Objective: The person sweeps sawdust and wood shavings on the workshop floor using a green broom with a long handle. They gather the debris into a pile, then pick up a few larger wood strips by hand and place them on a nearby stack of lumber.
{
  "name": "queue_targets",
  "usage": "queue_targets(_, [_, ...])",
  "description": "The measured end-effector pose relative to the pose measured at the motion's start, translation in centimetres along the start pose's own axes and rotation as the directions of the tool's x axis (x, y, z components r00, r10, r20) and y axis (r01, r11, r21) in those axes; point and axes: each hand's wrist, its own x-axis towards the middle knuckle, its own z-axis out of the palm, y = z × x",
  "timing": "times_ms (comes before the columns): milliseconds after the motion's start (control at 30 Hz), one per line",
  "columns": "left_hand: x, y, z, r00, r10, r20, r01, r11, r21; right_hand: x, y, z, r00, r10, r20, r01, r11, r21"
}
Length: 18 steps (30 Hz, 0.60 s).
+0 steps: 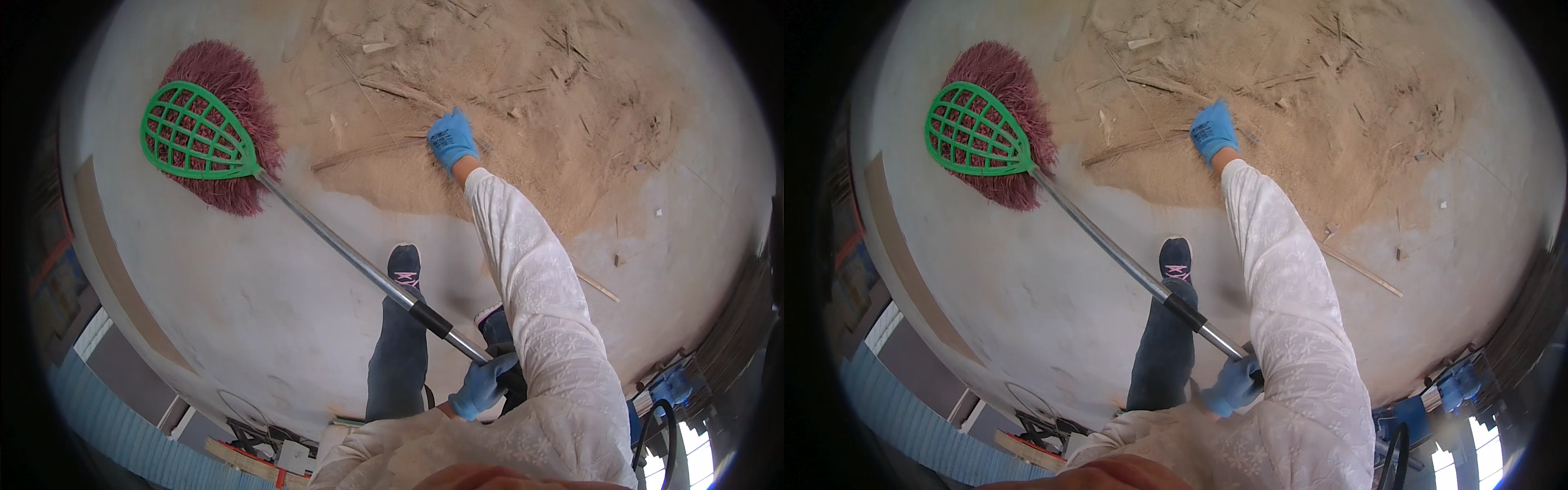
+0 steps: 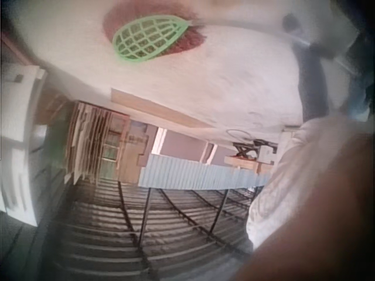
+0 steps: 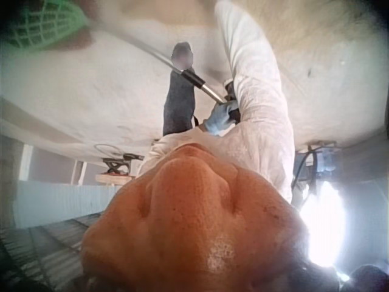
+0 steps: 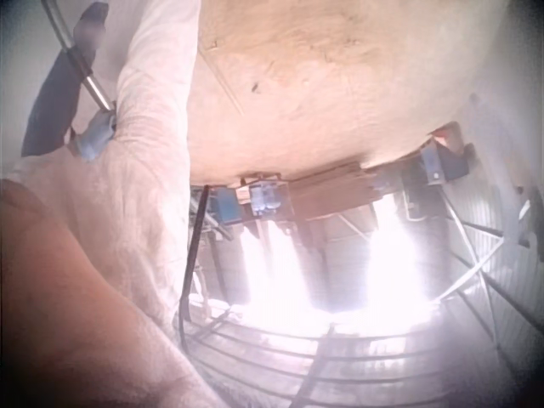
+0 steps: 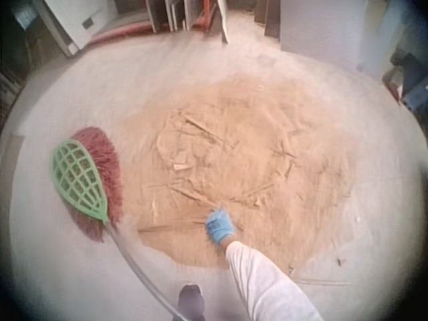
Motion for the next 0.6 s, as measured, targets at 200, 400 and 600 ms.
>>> queue_targets(200, [1.7,-1.1,-0.1,0.969,-0.246,0.021,0.246,0.957,-0.155,-2.3,-0.1,-1.1,0.995,0.098,0.022,-0.1,0.985,0.138])
queue_targets(400, [2.5,-0.9,0.4,0.714,-0.66,0.234,0.469,0.203,-0.86,-5.5,1.6,-1.8,0.958,0.272,0.087,-0.284,0.94,0.189])
queue_targets(600, [1.9,-1.1,-0.7,0.946,-0.325,0.004,0.323,0.938,-0.126,-2.2,2.5,-0.5,0.952,0.306,0.032,-0.307,0.936,0.171])
